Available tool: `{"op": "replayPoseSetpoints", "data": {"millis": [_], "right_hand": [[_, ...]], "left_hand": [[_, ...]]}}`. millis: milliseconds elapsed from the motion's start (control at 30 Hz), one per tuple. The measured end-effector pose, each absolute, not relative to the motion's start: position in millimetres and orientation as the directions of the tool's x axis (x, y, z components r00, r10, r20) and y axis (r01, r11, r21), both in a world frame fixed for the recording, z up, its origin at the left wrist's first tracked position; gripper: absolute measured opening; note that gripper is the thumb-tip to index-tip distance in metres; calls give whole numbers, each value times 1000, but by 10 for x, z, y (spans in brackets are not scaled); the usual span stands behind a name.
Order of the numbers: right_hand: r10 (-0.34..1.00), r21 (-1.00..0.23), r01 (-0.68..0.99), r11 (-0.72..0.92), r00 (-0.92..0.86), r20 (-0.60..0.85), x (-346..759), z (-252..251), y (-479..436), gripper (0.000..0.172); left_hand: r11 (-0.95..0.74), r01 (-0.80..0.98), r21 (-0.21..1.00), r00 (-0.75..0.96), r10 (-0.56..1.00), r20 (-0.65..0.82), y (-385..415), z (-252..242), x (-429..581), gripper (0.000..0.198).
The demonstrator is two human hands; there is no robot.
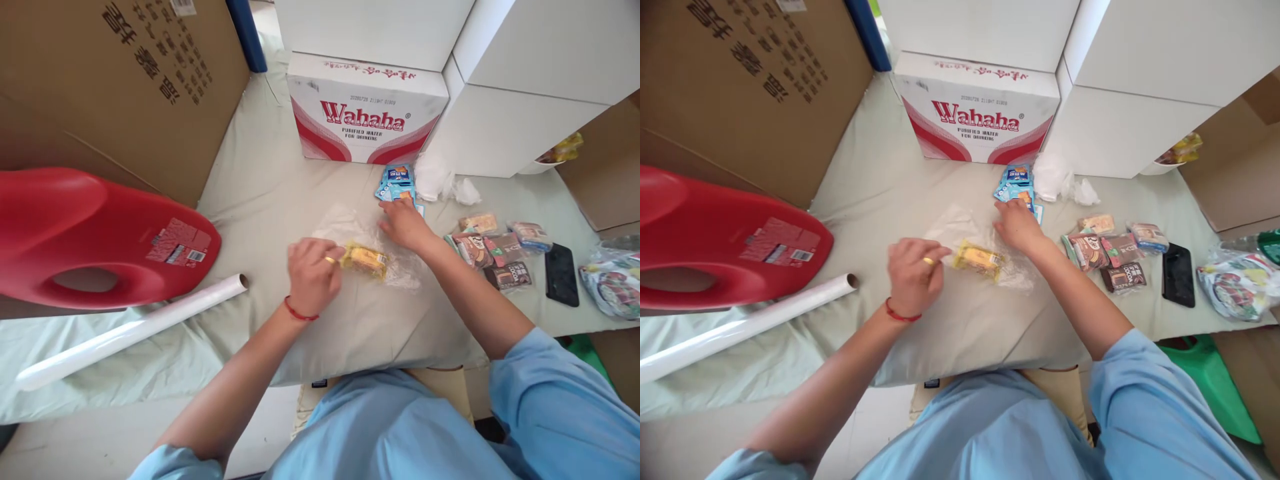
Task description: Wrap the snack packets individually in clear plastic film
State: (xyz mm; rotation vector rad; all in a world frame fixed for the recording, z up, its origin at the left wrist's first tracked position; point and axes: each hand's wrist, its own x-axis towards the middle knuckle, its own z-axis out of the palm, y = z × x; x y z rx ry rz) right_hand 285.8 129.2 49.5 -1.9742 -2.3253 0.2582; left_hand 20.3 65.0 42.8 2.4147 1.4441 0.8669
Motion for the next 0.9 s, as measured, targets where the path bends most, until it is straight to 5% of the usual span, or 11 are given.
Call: {"op": "replayPoseSetpoints", "data": {"millis": [100, 267, 400, 500, 633, 767, 900], "right_hand": [[979, -135, 983, 127, -146, -140, 2698, 386, 1456, 49], [960, -213, 967, 143, -188, -208, 2662, 558, 1477, 24], [947, -201, 937, 286, -308, -90, 2595, 861, 1221, 26], [901, -163, 912, 377, -402, -162, 2464, 989, 924, 28], [871, -267, 873, 407, -459, -174, 2357, 823, 613, 35], [891, -385, 841, 380, -445, -93, 2379, 500, 481, 47], [904, -314, 887, 339, -399, -151, 2342, 411, 420, 49]], "left_hand": [[-584, 696, 418, 543, 809, 224, 571, 379, 446, 38], [-547, 751, 371, 557, 826, 90, 620, 259, 634, 42], [-538, 761, 363, 553, 830, 69, 613, 281, 661, 41], [-538, 750, 385, 553, 829, 80, 600, 298, 662, 40], [-491, 690, 532, 524, 846, 101, 618, 212, 580, 36], [-263, 503, 823, 330, 939, 98, 694, 61, 405, 37], [93, 456, 885, -69, 995, -69, 861, 101, 271, 28]]}}
